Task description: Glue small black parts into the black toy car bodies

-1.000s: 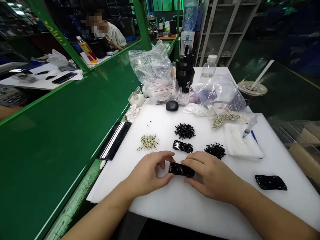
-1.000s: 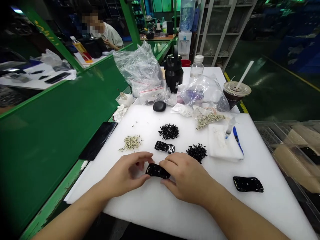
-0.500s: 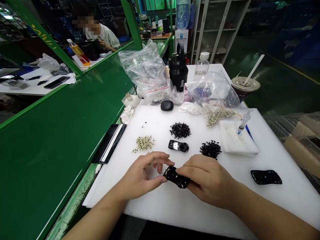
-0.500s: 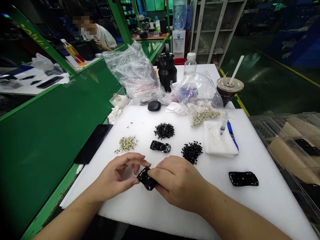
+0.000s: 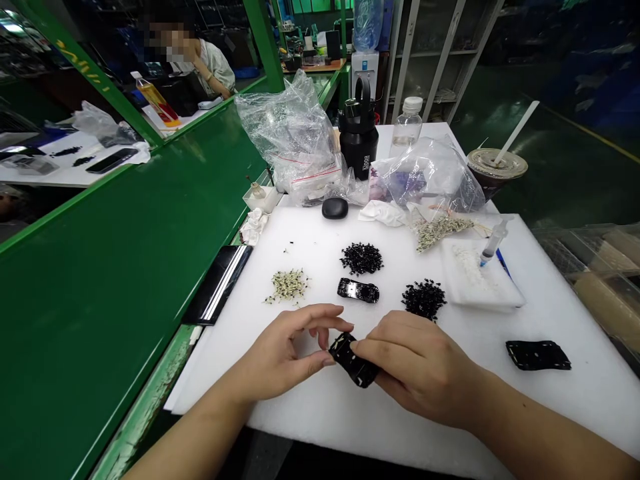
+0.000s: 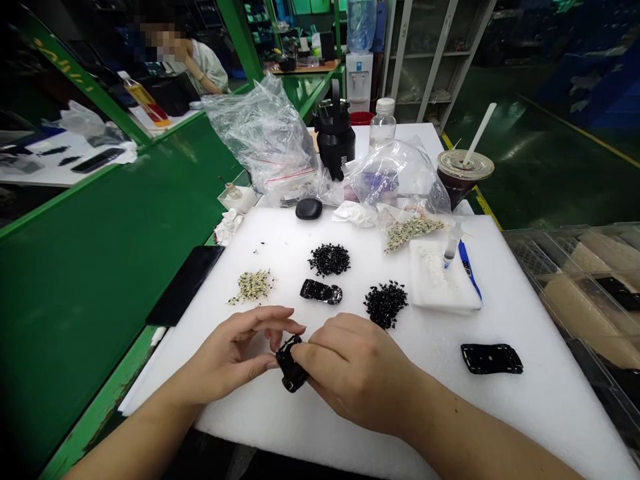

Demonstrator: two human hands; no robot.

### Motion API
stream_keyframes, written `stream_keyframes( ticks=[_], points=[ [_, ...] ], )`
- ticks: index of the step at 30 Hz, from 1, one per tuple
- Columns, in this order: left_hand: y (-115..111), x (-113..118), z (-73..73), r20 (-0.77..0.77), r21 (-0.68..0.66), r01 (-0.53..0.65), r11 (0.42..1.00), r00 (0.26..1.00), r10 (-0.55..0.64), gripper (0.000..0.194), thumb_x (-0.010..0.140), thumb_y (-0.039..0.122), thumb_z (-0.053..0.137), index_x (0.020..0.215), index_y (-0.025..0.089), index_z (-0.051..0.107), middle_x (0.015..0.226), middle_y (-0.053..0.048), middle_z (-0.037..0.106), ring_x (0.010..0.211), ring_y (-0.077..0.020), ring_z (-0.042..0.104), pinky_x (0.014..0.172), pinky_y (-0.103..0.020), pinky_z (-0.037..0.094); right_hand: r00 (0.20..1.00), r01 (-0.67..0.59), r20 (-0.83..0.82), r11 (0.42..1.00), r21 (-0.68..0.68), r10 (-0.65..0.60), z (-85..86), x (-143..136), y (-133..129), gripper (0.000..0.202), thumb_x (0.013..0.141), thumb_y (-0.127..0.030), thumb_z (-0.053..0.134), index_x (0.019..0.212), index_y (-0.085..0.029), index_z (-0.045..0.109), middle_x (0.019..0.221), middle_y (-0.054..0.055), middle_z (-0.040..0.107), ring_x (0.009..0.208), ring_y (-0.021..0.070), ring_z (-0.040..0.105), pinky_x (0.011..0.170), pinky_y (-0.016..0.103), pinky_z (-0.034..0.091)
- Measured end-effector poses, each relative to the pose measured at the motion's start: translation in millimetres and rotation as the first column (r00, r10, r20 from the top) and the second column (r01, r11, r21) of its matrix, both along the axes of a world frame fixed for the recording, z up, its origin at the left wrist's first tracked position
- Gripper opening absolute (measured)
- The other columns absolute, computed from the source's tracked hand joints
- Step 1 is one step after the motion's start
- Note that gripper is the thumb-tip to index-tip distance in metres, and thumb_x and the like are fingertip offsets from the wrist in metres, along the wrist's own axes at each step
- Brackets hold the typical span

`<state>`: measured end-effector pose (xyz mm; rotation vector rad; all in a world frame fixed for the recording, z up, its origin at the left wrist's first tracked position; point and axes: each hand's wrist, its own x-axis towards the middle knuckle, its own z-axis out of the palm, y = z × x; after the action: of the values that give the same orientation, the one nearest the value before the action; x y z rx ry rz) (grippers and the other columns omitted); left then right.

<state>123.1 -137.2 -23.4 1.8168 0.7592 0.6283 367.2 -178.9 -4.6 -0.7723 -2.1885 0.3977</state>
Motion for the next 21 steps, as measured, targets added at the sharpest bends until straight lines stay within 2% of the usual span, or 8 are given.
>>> stream_keyframes(
  ticks=[15,18,21],
  points=[
    [1.4,1.1,0.7,-0.026,0.070,-0.007,0.997,1.000,0.009,0.056,0.087,0.029,0.070,0.138,0.027,0.047,0.113,-0.008,0.072,0.081,-0.0150,0.061,0.082,-0.034,0.054,1.000,0.016,0.014,1.000,0.018,-0.016,-1.2,-0.3,0.7,0.020,0.095,-0.007,0.048,0.106,-0.013,0.063,0.081,0.008,0.067,0.069,0.0182,0.057,0.062,0.033,0.048],
    [1.0,2.0,-0.5,-0.031,0.132,-0.032,0.991,0.999,0.036,0.060,0.085,0.027,0.073,0.138,0.028,0.046,0.109,-0.006,0.072,0.081,-0.0153,0.060,0.081,-0.034,0.054,0.999,0.025,0.028,1.000,-0.009,-0.025,-4.8,2.9,2.2,0.023,0.093,-0.006,0.047,0.108,-0.013,0.063,0.083,0.008,0.067,0.071,0.0192,0.059,0.064,0.035,0.049],
    [0.7,4.0,-1.9,-0.070,0.273,-0.060,0.960,0.994,0.082,0.063,0.083,0.021,0.072,0.138,0.030,0.044,0.108,-0.003,0.071,0.082,-0.0144,0.059,0.082,-0.033,0.053,0.994,0.030,0.113,0.991,-0.132,-0.015,-8.5,8.9,5.0,0.033,0.088,-0.003,0.047,0.115,-0.014,0.062,0.093,0.008,0.068,0.083,0.0216,0.062,0.074,0.038,0.052]
  ],
)
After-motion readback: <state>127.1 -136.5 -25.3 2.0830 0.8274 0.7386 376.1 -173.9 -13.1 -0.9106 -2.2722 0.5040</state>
